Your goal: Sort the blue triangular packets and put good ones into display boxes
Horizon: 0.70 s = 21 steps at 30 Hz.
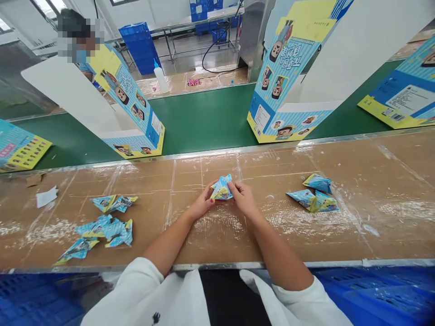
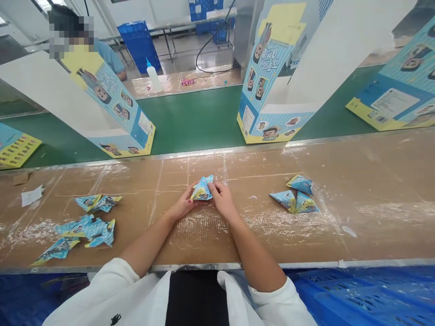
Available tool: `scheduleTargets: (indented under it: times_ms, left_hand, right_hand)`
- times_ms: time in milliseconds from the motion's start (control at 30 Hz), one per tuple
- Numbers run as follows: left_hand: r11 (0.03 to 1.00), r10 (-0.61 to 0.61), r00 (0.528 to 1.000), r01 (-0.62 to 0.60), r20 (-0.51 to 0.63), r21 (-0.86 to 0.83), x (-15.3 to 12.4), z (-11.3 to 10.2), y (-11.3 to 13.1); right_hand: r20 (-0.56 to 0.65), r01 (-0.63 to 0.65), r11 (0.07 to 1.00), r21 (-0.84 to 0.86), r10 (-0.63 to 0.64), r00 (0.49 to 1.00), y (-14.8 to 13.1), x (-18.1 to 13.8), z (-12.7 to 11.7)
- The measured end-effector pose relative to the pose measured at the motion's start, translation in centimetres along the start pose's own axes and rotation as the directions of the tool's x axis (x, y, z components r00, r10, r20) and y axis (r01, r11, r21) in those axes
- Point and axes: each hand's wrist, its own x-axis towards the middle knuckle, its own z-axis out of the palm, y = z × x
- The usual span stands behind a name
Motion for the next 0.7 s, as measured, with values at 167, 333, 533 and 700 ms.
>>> scheduleTargets:
  times_ms: [167,333,533,700]
  left_hand:
    - [1.000,-0.004,0.999,0.005,-0.046,0.023,0.1,-0.3,-0.8]
    - [0.946,0.235,0.945,-0.167,-0.229,0.279,0.2,-0.3,-0.8]
    - [0.663,0.527,0.838,-0.302,-0.141,0.685,-0.3,0.0,0.2]
    - [0.623,0.566,0.811,-0.303,-0.149,0.721,-0.4,0.2,0.6]
  right_hand:
    - [0.011,0.019,0.999,-0.030,-0.018,1.000,0.2,-0.1,0.0]
    - [-0.067,0.030,0.996,-0.080,-0.036,0.997,0.7,0.1,-0.5]
    - [-0.091,0.125,0.947,-0.295,-0.158,0.983,0.9,0.0,-0.4]
    - [-0.072,0.121,0.945,-0.303,-0.149,0.986,0.8,0.1,-0.3]
